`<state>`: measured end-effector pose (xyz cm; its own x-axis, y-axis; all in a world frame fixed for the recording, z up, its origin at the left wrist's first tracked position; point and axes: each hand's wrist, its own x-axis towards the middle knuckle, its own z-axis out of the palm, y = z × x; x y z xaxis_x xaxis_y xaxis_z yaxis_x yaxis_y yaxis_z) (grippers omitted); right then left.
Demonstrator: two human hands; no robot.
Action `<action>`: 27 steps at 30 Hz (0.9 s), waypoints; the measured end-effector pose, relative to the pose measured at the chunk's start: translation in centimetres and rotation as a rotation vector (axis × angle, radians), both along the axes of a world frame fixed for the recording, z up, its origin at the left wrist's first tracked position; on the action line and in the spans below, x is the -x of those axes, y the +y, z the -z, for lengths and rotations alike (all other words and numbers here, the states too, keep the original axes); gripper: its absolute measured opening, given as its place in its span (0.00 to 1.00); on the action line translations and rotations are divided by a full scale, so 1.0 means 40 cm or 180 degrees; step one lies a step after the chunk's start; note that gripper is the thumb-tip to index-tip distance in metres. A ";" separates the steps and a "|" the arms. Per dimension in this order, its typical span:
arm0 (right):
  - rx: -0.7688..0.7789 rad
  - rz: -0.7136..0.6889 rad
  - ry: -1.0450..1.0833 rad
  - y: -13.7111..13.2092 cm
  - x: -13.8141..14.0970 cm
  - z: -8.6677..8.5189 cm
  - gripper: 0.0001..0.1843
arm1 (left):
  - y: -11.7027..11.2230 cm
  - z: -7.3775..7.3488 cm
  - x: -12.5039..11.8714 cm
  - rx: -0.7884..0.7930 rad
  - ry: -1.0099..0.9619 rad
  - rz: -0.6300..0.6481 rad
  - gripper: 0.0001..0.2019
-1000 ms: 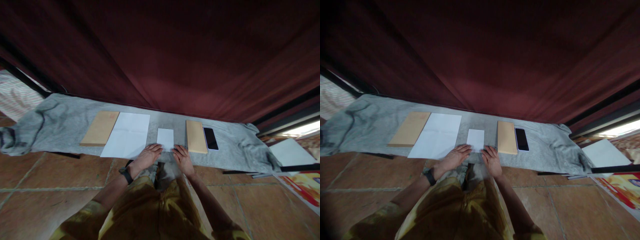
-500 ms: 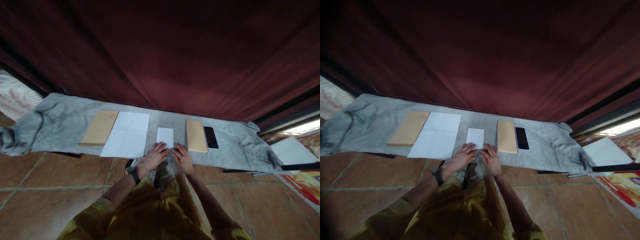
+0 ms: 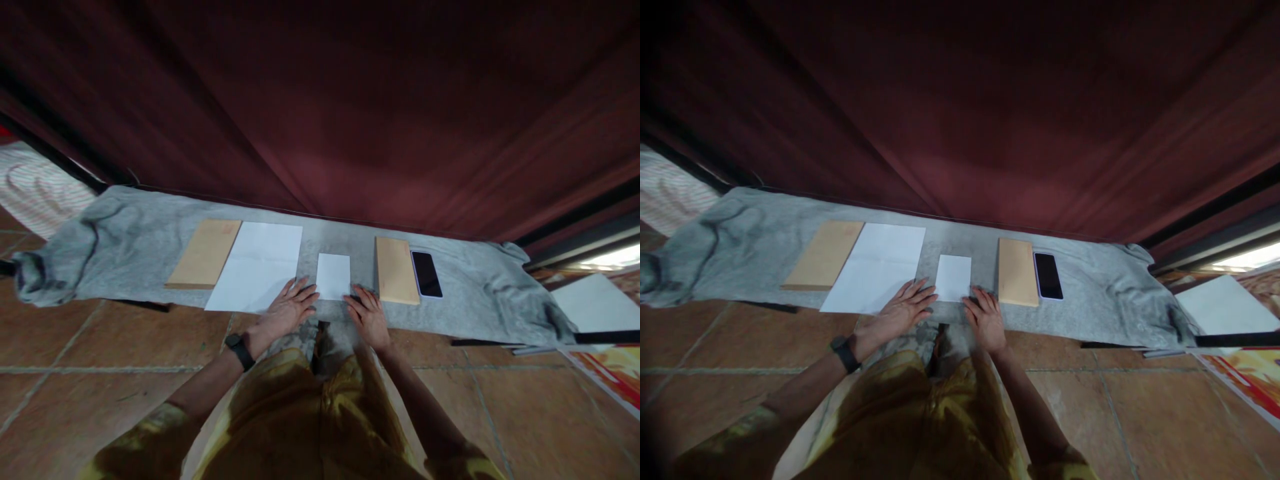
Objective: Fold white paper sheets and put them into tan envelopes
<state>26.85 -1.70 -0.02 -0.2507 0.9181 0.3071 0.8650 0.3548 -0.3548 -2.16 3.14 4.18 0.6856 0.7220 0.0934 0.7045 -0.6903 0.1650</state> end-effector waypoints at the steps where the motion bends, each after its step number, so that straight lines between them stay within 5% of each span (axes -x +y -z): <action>1: -0.0006 0.0005 0.0006 0.000 0.000 0.000 0.19 | 0.000 0.000 0.000 -0.0011 -0.0003 0.0010 0.20; 14: 0.0016 -0.0013 -0.0027 0.008 0.022 -0.011 0.18 | -0.002 0.015 -0.139 0.0003 0.0017 0.0169 0.23; 27: 0.0001 -0.0169 0.0045 0.005 0.005 0.004 0.20 | -0.010 0.021 -0.048 -0.0098 0.0106 0.0206 0.26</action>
